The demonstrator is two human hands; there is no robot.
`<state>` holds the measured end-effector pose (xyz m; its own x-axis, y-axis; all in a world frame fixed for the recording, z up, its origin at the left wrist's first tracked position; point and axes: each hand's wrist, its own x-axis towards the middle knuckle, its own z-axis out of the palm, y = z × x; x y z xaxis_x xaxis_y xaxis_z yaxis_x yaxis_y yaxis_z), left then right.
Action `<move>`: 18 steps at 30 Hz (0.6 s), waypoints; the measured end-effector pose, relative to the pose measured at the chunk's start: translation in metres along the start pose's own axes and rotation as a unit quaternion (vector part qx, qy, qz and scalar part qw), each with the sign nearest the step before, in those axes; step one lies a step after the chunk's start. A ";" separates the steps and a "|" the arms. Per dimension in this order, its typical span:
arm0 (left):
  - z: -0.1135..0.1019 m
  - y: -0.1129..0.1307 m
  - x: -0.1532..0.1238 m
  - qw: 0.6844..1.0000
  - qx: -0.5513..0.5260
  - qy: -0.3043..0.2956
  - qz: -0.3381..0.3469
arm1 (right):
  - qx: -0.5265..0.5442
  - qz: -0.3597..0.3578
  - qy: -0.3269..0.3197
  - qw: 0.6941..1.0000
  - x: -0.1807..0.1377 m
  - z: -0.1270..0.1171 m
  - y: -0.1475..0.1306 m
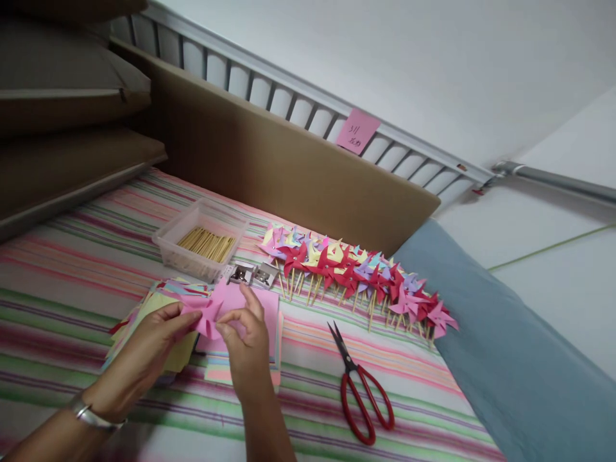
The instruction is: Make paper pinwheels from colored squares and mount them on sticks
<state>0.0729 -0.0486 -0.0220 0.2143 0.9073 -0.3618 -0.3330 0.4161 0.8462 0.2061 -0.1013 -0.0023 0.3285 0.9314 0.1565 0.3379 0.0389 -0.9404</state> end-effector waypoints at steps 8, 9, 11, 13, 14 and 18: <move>0.009 -0.013 -0.001 0.998 0.012 -0.050 0.032 | -0.014 0.002 -0.003 1.000 -0.006 0.010 0.006; 0.008 -0.015 -0.001 0.998 0.011 -0.055 0.036 | -0.014 0.005 -0.001 1.000 -0.005 0.010 0.006; 0.007 -0.017 -0.002 0.997 0.005 -0.066 0.038 | -0.013 0.007 0.001 1.000 -0.005 0.009 0.008; 0.008 -0.016 -0.003 0.997 0.001 -0.075 0.033 | -0.015 0.007 0.000 1.000 -0.004 0.009 0.008; 0.008 -0.016 -0.004 0.997 -0.001 -0.075 0.032 | -0.016 0.007 -0.002 1.000 -0.004 0.009 0.009; 0.008 -0.014 -0.003 0.998 -0.011 -0.056 0.036 | -0.011 0.014 -0.007 1.000 -0.003 0.009 0.009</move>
<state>0.0841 -0.0580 -0.0295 0.2909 0.9227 -0.2532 -0.3707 0.3526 0.8592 0.2005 -0.1006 -0.0143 0.3254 0.9372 0.1252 0.3487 0.0042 -0.9372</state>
